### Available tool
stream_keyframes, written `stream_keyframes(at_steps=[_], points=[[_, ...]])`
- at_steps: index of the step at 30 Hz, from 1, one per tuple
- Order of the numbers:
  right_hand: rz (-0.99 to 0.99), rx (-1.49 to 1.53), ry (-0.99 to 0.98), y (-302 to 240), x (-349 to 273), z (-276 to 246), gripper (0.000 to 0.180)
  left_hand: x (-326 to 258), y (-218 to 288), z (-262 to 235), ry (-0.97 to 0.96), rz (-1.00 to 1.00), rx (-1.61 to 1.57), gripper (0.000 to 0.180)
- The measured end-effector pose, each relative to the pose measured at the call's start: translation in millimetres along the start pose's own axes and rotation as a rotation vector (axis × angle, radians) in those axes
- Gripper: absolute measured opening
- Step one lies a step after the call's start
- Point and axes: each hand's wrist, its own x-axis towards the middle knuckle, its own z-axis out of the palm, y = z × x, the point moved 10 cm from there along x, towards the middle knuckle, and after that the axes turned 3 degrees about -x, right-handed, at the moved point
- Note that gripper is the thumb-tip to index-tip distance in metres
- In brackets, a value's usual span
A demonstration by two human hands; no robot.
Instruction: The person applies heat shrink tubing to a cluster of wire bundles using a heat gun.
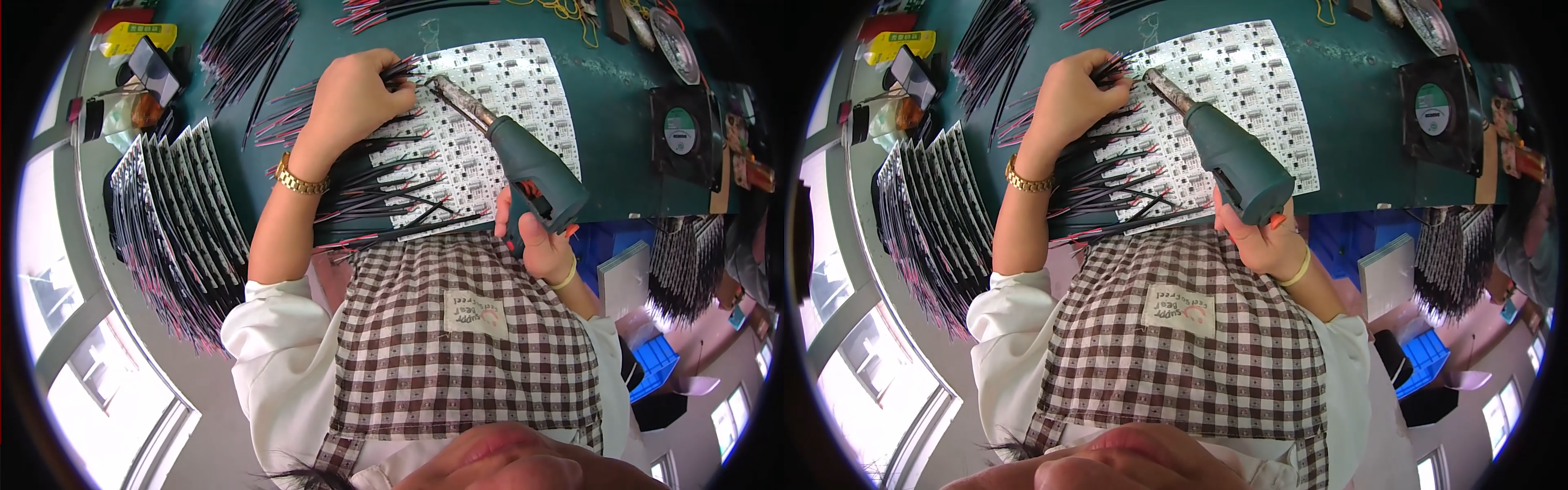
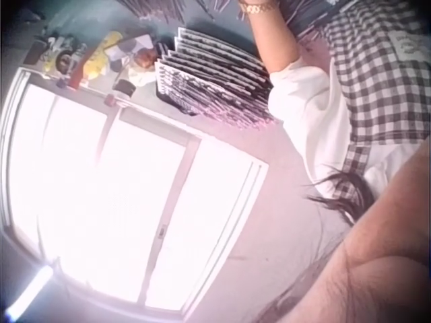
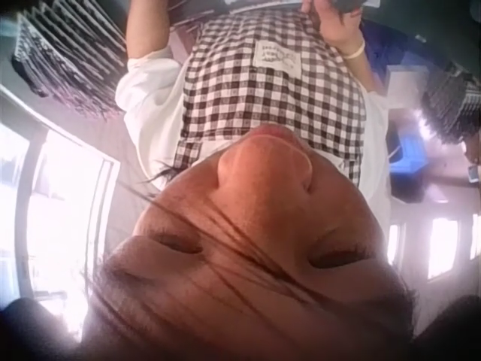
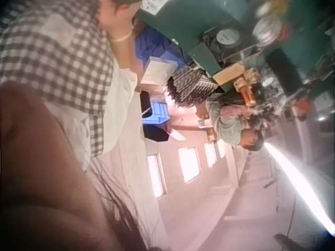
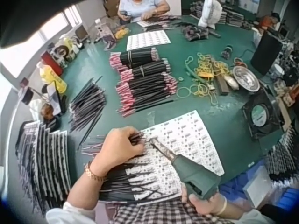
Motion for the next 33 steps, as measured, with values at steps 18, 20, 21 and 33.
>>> stream_keyframes(at_steps=[18,20,21,33], points=[[-0.187,0.275,0.089,-1,1,-22,0.067,-1,0,-4,-0.086,-0.003,0.084,0.023],[-0.168,0.335,0.085,-2,3,-22,0.066,-14,22,-37,0.184,0.395,0.087,0.017],[-0.172,0.337,0.086,0,5,-21,0.066,-19,16,-54,0.301,0.394,-0.024,0.013],[-0.223,0.384,0.039,-2,4,-22,0.059,-31,17,-18,0.140,0.030,-0.002,0.014]])
